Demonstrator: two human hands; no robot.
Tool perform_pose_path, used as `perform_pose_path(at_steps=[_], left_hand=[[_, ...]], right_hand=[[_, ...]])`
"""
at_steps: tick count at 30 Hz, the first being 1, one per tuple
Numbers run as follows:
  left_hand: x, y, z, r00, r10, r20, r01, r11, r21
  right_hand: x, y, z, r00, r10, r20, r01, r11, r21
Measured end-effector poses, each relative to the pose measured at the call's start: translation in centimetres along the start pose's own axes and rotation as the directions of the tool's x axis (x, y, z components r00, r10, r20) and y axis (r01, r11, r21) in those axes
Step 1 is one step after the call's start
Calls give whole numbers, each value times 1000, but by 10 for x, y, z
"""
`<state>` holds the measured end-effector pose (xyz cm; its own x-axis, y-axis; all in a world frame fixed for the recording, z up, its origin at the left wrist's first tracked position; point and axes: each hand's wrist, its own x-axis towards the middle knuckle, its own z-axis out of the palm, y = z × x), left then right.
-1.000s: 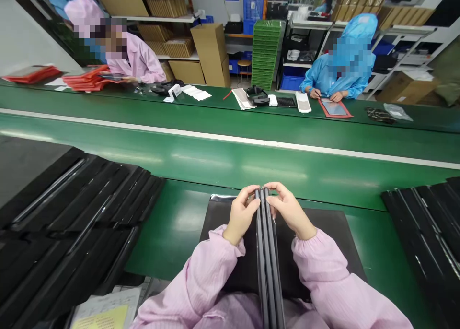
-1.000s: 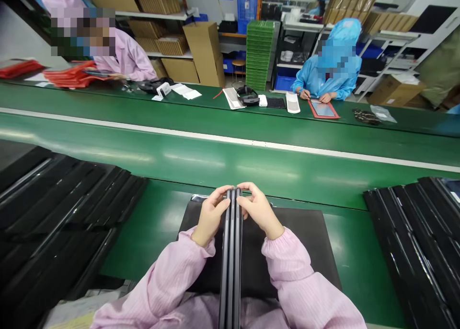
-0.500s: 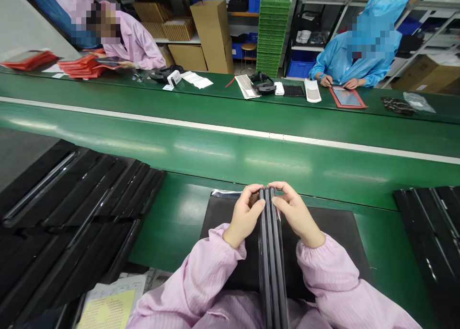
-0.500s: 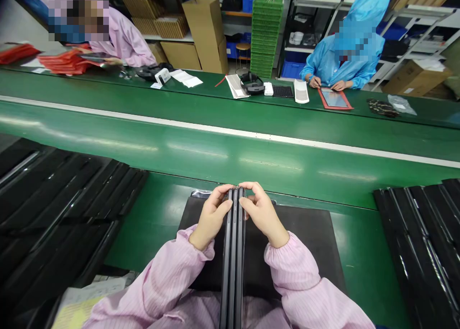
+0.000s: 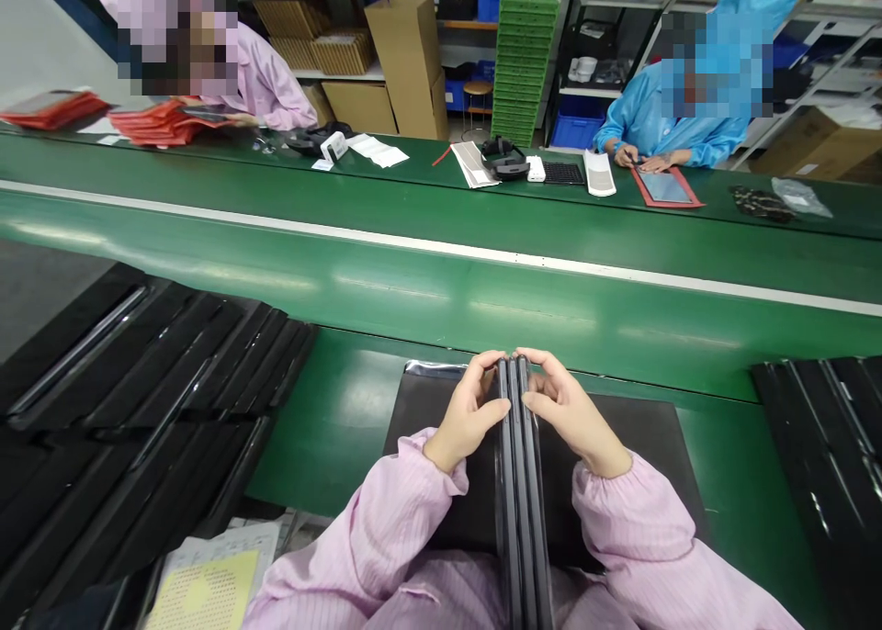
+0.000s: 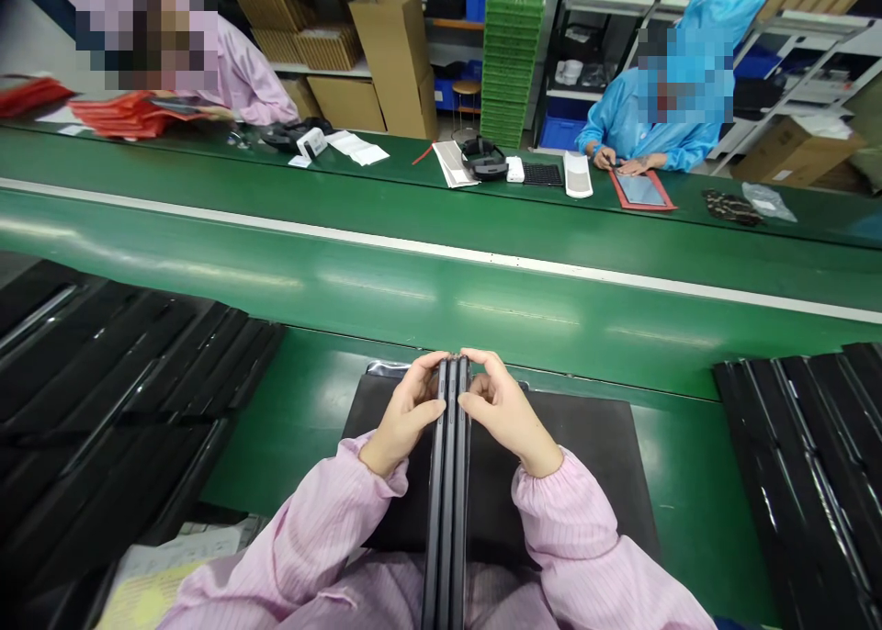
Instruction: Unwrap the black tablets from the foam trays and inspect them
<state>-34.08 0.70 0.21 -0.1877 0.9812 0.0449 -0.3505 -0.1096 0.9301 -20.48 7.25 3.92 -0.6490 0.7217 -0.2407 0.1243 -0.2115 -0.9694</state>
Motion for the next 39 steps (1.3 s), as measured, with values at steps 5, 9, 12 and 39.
perform_pose_path(at_steps=[5, 9, 12, 39], left_hand=[[-2, -3, -1, 999, -8, 44, 9, 1000, -17], [-4, -4, -3, 997, 10, 80, -10, 1000, 0], [-4, -4, -3, 997, 5, 82, -5, 1000, -3], [-6, -10, 0, 1000, -5, 29, 6, 999, -51]], right_hand=[[-3, 2, -3, 999, 10, 51, -9, 1000, -19], [-6, 4, -5, 996, -5, 87, 8, 999, -43], [-8, 4, -5, 996, -19, 88, 22, 999, -39], [10, 2, 14, 980, 17, -200, -46, 989, -141]])
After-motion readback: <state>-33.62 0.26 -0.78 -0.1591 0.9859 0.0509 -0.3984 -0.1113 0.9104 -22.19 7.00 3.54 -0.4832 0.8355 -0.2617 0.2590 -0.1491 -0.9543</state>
